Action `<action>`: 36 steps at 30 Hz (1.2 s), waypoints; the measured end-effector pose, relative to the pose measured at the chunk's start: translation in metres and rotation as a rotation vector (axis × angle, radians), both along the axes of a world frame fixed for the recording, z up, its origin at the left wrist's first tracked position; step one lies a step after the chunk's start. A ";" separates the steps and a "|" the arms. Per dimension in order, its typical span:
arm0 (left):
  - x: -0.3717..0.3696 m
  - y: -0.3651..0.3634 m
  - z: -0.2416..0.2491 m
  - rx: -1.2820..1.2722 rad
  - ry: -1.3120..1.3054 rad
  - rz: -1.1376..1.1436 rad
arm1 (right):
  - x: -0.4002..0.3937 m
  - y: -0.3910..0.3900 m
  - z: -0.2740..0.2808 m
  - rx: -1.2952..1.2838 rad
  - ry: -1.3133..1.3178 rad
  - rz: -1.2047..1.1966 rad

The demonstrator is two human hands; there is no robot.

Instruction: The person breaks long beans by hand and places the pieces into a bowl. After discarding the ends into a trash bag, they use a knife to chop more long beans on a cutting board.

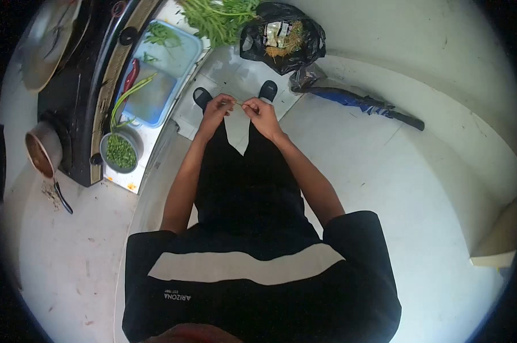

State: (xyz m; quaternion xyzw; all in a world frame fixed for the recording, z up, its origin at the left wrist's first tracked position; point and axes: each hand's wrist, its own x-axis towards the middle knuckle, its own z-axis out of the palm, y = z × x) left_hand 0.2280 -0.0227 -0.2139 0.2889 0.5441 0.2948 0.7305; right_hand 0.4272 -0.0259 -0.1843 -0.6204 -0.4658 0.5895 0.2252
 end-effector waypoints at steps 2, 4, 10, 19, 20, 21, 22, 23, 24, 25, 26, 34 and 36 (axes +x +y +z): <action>0.023 0.008 -0.019 0.017 -0.011 -0.063 | 0.027 0.007 -0.008 -0.078 -0.035 0.013; 0.041 0.017 -0.042 0.012 0.020 -0.126 | 0.048 0.010 -0.023 -0.086 -0.028 -0.015; 0.083 0.050 -0.099 0.052 0.074 -0.304 | 0.099 0.021 -0.076 -0.035 -0.067 -0.062; 0.131 0.127 -0.157 -0.017 0.147 -0.330 | 0.142 0.081 -0.162 -0.029 -0.033 -0.123; 0.136 0.135 -0.164 -0.071 0.138 -0.279 | 0.144 0.089 -0.171 -0.004 -0.007 -0.153; 0.141 0.146 -0.163 -0.073 0.145 -0.289 | 0.145 0.099 -0.177 -0.006 0.001 -0.163; 0.149 0.160 -0.165 -0.061 0.144 -0.229 | 0.147 0.110 -0.185 0.051 -0.026 -0.211; 0.157 0.172 -0.161 -0.042 0.133 -0.158 | 0.148 0.124 -0.186 0.114 -0.061 -0.247; 0.160 0.179 -0.169 -0.009 0.130 -0.150 | 0.149 0.134 -0.188 0.091 -0.109 -0.257; 0.163 0.187 -0.173 -0.010 0.134 -0.155 | 0.150 0.145 -0.192 0.090 -0.105 -0.263; 0.166 0.194 -0.176 0.012 0.110 -0.115 | 0.151 0.155 -0.196 0.123 -0.116 -0.285; 0.185 0.211 -0.194 -0.036 0.062 -0.025 | 0.164 0.180 -0.234 0.169 -0.170 -0.347; 0.180 0.201 -0.203 -0.053 0.122 -0.033 | 0.177 0.163 -0.249 0.094 -0.276 -0.126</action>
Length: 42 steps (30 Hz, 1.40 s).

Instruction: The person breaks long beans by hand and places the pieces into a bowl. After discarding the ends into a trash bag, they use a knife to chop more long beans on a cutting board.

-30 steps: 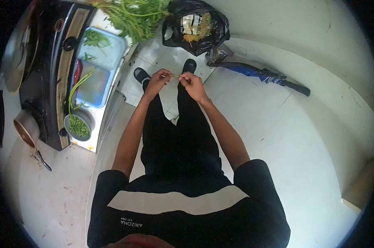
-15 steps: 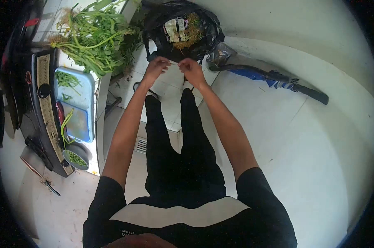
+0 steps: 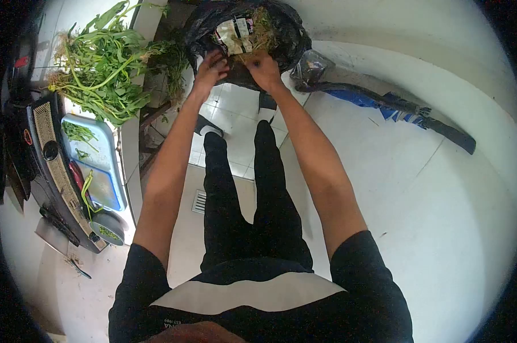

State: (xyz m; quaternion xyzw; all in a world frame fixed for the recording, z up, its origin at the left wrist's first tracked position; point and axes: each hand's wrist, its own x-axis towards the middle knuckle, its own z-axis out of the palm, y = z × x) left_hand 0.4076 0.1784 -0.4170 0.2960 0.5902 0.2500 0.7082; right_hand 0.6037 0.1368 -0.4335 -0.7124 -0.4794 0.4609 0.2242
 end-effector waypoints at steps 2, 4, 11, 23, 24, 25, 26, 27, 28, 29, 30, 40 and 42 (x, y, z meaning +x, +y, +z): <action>-0.012 -0.021 -0.018 -0.050 0.003 -0.066 | 0.004 -0.029 -0.022 -0.056 0.034 -0.028; -0.024 -0.044 -0.021 -0.048 -0.027 -0.096 | 0.009 -0.063 -0.035 -0.159 0.109 -0.064; -0.054 -0.141 -0.013 -0.207 -0.068 -0.084 | 0.000 -0.214 -0.060 -0.342 0.225 -0.052; -0.134 -0.192 0.052 -0.225 -0.101 -0.018 | -0.076 -0.241 0.021 -0.288 -0.021 0.422; -0.139 -0.197 0.058 -0.207 -0.128 0.018 | -0.082 -0.238 0.025 -0.238 -0.007 0.421; -0.145 -0.198 0.068 -0.186 -0.157 0.054 | -0.093 -0.223 0.041 -0.186 0.008 0.422; -0.149 -0.201 0.079 -0.188 -0.147 0.050 | -0.100 -0.211 0.061 -0.266 0.032 0.416; -0.154 -0.206 0.088 -0.168 -0.152 0.072 | -0.109 -0.201 0.078 -0.249 0.022 0.439; -0.159 -0.211 0.094 -0.134 -0.156 0.050 | -0.118 -0.194 0.093 -0.258 0.034 0.414; -0.166 -0.218 0.102 -0.099 -0.156 0.026 | -0.129 -0.187 0.108 -0.266 0.049 0.386; -0.171 -0.219 0.123 -0.086 -0.148 0.031 | -0.140 -0.179 0.126 -0.280 0.046 0.393; -0.270 -0.244 0.234 0.131 -0.085 0.124 | -0.233 -0.167 0.214 -0.154 0.025 0.610; -0.294 -0.243 0.248 0.172 -0.077 0.161 | -0.258 -0.160 0.235 -0.141 0.024 0.653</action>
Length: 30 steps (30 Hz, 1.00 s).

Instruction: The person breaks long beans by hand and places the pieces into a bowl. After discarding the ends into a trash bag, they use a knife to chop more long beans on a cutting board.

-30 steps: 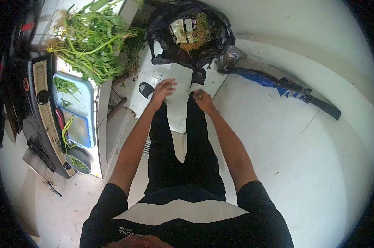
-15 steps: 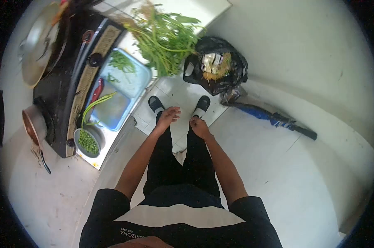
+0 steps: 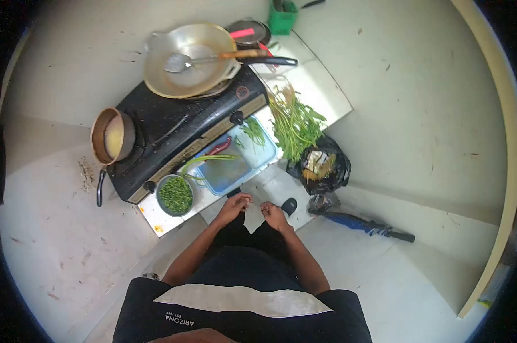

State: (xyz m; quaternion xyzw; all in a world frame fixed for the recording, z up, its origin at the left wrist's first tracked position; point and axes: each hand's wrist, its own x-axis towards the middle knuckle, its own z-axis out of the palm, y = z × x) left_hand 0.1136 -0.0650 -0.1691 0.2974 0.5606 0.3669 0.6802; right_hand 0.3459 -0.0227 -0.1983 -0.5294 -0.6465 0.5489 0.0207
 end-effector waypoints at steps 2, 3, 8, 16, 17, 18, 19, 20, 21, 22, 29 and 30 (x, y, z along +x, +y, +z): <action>-0.022 0.001 0.013 0.025 0.030 0.048 | -0.022 0.002 0.009 0.029 -0.013 0.063; -0.032 0.002 0.019 0.034 0.034 0.056 | -0.030 0.004 0.011 0.038 -0.009 0.071; -0.079 0.010 0.043 0.103 0.063 0.201 | -0.071 0.022 0.040 0.115 0.124 0.120; -0.111 0.036 0.024 0.146 0.190 0.357 | -0.110 0.071 0.072 0.394 0.246 -0.044; -0.111 0.042 0.020 0.127 0.135 0.381 | -0.111 0.080 0.071 0.432 0.233 -0.028; -0.110 0.046 0.013 0.125 0.120 0.389 | -0.114 0.088 0.077 0.429 0.238 -0.029; -0.106 0.051 0.012 0.111 0.119 0.410 | -0.116 0.098 0.081 0.427 0.245 -0.026; -0.101 0.057 0.012 0.115 0.130 0.449 | -0.119 0.110 0.081 0.413 0.248 -0.001; -0.095 0.059 0.012 0.116 0.144 0.488 | -0.118 0.119 0.073 0.462 0.262 0.045; -0.091 0.062 0.009 0.100 0.148 0.515 | -0.119 0.128 0.070 0.511 0.280 0.092; -0.052 0.079 -0.001 0.080 0.172 0.756 | -0.133 0.190 0.062 0.413 0.377 0.378; -0.049 0.080 -0.005 0.064 0.173 0.770 | -0.135 0.194 0.062 0.387 0.338 0.427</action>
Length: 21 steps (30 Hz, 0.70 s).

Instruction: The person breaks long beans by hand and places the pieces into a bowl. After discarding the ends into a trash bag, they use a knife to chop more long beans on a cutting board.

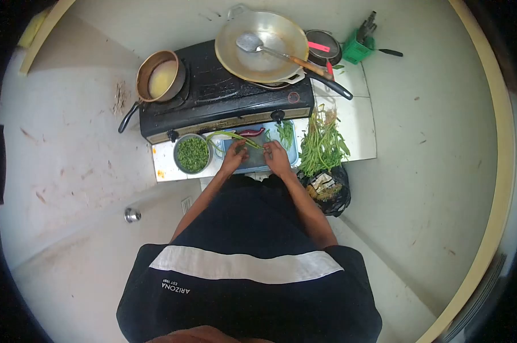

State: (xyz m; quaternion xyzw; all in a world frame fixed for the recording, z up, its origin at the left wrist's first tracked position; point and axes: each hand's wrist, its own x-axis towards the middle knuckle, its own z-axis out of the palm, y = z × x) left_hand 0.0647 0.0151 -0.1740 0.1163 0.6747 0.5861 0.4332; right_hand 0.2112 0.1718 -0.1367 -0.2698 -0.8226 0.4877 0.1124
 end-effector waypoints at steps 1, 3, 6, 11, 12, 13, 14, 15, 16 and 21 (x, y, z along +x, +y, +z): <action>0.002 0.001 -0.004 -0.011 -0.006 0.015 | -0.002 0.003 0.000 -0.006 -0.002 0.024; 0.006 0.004 -0.006 -0.011 -0.019 0.069 | -0.006 0.010 -0.002 0.007 -0.004 0.121; 0.018 0.005 0.009 -0.037 -0.051 0.127 | -0.010 0.018 -0.012 0.055 0.007 0.212; 0.029 0.004 0.018 -0.060 -0.133 0.095 | -0.014 0.026 -0.017 0.078 -0.021 0.315; 0.030 0.003 0.018 -0.043 -0.123 0.105 | -0.015 0.025 -0.015 0.082 -0.035 0.326; 0.031 0.002 0.018 -0.049 -0.125 0.121 | -0.016 0.023 -0.012 0.076 -0.035 0.341; 0.030 0.002 0.019 -0.031 -0.144 0.119 | -0.017 0.022 -0.009 0.068 -0.043 0.336; 0.030 0.002 0.019 -0.012 -0.164 0.114 | -0.018 0.022 -0.007 0.061 -0.052 0.327; 0.030 0.001 0.020 -0.014 -0.165 0.119 | -0.019 0.022 -0.004 0.059 -0.052 0.332; 0.024 0.001 0.022 -0.019 -0.191 0.065 | -0.019 0.019 -0.006 0.134 -0.120 0.342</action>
